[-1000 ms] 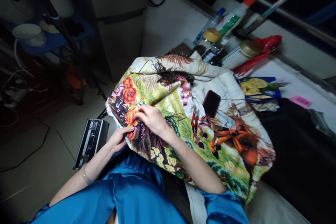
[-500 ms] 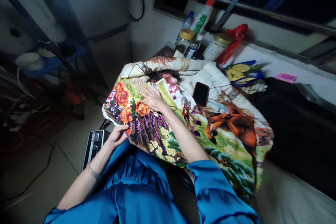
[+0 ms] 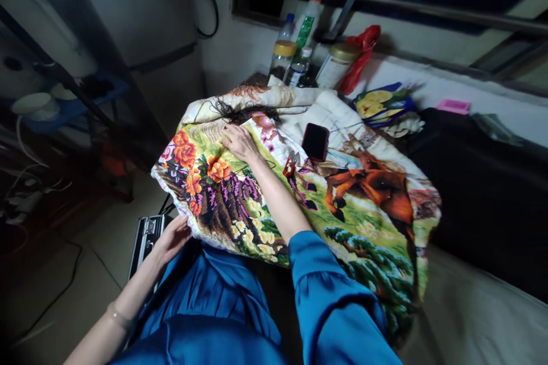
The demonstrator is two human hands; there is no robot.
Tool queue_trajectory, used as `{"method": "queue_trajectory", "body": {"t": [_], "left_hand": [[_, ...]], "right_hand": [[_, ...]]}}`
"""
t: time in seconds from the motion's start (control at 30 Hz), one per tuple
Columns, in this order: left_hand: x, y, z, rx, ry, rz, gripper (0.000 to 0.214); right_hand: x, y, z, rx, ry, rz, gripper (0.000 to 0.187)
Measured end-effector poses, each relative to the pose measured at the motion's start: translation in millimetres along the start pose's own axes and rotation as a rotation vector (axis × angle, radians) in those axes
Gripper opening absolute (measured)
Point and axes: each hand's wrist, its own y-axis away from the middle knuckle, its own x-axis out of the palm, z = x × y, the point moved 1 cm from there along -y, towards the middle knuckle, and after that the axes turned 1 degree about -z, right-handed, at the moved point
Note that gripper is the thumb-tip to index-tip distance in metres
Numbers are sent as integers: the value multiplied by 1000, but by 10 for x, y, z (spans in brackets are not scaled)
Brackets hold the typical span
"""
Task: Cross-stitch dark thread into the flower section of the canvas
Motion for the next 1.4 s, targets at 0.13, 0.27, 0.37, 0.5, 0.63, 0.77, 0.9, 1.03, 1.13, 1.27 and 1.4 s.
{"method": "queue_trajectory", "body": {"t": [0.13, 0.27, 0.37, 0.5, 0.63, 0.77, 0.9, 1.03, 1.13, 1.27, 1.4], "left_hand": [[-291, 218, 241, -88, -25, -223, 13], [-239, 387, 336, -58, -64, -305, 17], [-79, 459, 348, 65, -125, -424, 19], [47, 519, 341, 435, -280, -624, 29], [30, 555, 313, 764, -412, -580, 32], [47, 613, 200, 833, -616, -375, 23], [256, 778, 47, 645, -695, 61, 24], [463, 1040, -11, 413, -680, 562, 28], [546, 1213, -46, 280, -660, 856, 40], [727, 1345, -243, 271, -641, 978, 36], [663, 1460, -295, 357, -835, 1240, 44]], "right_hand": [[25, -18, -20, -2, -9, -38, 61], [58, -44, -35, -13, -43, -26, 50], [70, -46, -53, -13, -77, -60, 47], [82, -49, -80, -38, -116, -160, 43], [82, -59, -124, -1, -144, -275, 41], [76, -55, -172, 79, -150, -370, 41], [83, -54, -199, 88, -144, -383, 39], [53, -48, -200, 131, -96, -324, 39], [13, -45, -192, 178, -64, -264, 39], [-18, -44, -201, 176, -82, -250, 38], [-34, -21, -207, 163, -95, -277, 35]]}}
